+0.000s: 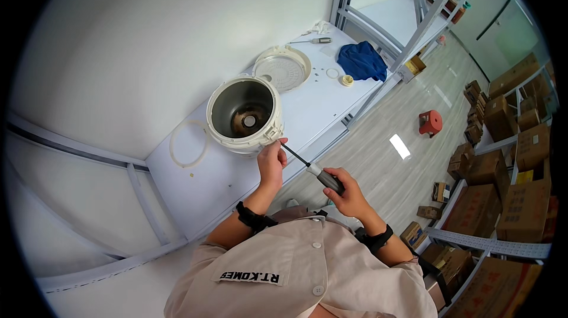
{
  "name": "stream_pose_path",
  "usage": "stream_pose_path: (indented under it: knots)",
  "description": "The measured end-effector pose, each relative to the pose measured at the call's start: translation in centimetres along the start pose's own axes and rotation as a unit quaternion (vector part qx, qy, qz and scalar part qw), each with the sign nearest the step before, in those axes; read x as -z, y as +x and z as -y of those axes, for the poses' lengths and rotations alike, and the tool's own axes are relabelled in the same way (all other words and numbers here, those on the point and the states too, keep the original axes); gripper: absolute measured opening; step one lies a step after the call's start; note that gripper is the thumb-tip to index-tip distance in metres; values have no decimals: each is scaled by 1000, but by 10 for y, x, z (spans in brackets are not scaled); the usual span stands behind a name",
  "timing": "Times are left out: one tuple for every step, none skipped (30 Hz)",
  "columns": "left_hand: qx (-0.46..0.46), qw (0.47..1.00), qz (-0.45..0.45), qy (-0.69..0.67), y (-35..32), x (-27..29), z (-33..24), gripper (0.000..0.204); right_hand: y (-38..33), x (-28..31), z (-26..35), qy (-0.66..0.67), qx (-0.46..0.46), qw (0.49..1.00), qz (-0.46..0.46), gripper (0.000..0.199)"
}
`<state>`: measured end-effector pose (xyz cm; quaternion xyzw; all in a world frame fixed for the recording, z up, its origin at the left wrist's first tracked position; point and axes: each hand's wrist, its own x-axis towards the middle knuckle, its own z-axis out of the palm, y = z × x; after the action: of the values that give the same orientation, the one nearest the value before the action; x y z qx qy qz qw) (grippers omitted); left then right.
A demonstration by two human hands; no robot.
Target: The person assembles a white plastic appliance component on a workbench. They use a screwdriver to tighten screws into a circular lid, securing it to the main body of the device. The person handles the lid and the screwdriver throughout the process.
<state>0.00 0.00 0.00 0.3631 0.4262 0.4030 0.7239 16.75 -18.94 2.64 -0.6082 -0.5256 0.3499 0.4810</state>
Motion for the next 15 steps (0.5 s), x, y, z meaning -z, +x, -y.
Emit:
stream_pose_path:
  knots:
    - [-4,1000,-3,0,-2,-2,-1,31,-1,0,0,2,-2,1000,0,50]
    - [-7,1000,-6,1,-3,-3,-2,29,-1,0,0,4,-4,1000,0,49]
    - [-11,1000,-8,-2,-4,-5,-2,29,-1,2,1,6,-6,1000,1,49]
    - [-16,1000,-9,-5,-5,-7,-2,28,-1,3,2,8,-8,1000,2,49]
    - [-20,1000,-11,-8,-5,-8,-1,28,-2,4,3,10,-9,1000,3,49]
    - [-20,1000,-7,-7,-5,-7,0,28,-2,4,3,6,-9,1000,4,49]
    - [-19,1000,-4,-6,-3,-6,2,28,-2,5,2,2,-9,1000,6,48]
    - [-19,1000,0,-5,-2,-4,3,27,-2,5,2,-1,-9,1000,7,48]
    - [-22,1000,6,-5,-1,-2,4,27,-2,5,2,2,-8,1000,5,49]
    - [-25,1000,11,-5,-1,0,5,27,-1,5,3,5,-8,1000,4,49]
    - [-28,999,17,-5,0,2,6,26,-1,5,3,9,-8,1000,3,49]
    - [-30,999,22,-1,0,3,7,26,-1,6,4,-1,-23,1000,9,51]
    - [-33,999,27,3,0,3,8,26,-1,8,5,-10,-38,999,15,52]
    - [-36,999,32,6,0,4,9,25,0,8,5,-19,-53,998,21,54]
    - [-36,999,37,16,-1,4,8,25,2,8,5,-32,-63,997,28,55]
